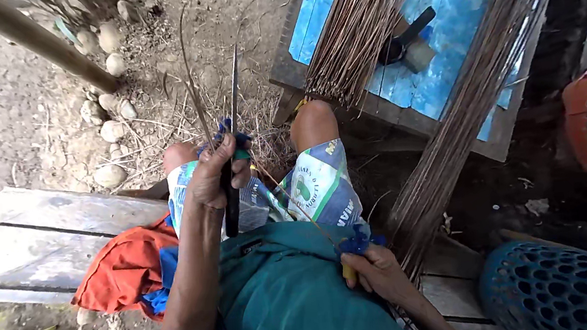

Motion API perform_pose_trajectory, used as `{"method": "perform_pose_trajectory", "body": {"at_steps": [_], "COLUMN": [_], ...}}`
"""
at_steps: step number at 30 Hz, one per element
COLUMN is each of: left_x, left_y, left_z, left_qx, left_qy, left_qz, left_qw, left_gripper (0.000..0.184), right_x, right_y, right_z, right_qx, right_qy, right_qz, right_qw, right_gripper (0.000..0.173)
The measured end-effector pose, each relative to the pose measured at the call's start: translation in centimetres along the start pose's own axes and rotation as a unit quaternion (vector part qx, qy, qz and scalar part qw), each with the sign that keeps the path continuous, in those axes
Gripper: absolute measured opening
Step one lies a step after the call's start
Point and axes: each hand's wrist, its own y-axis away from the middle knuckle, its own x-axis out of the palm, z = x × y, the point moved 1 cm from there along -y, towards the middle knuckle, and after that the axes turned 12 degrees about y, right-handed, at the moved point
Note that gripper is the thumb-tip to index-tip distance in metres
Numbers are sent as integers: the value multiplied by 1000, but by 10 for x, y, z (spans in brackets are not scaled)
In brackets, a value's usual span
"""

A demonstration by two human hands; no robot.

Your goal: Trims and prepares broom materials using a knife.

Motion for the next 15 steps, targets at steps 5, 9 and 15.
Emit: {"method": "perform_pose_trajectory", "body": {"at_steps": [5, 9, 15], "left_x": [25, -2, -88], "left_y": [-3, -11, -31], "left_z": [44, 25, 10], "left_qx": [-88, 14, 139], "left_qy": [-4, 83, 247], "left_qz": [90, 109, -82], "left_qw": [992, 990, 955], "left_gripper": [31, 35, 47], "right_x": [-7, -51, -114], "right_y": [-36, -49, -67], "right_z": [18, 64, 154], "right_qx": [-107, -219, -329], "right_qy": [80, 478, 656], "right_qz": [-19, -196, -316], "right_qw": [991, 828, 602], "right_gripper": [20, 29, 14]}}
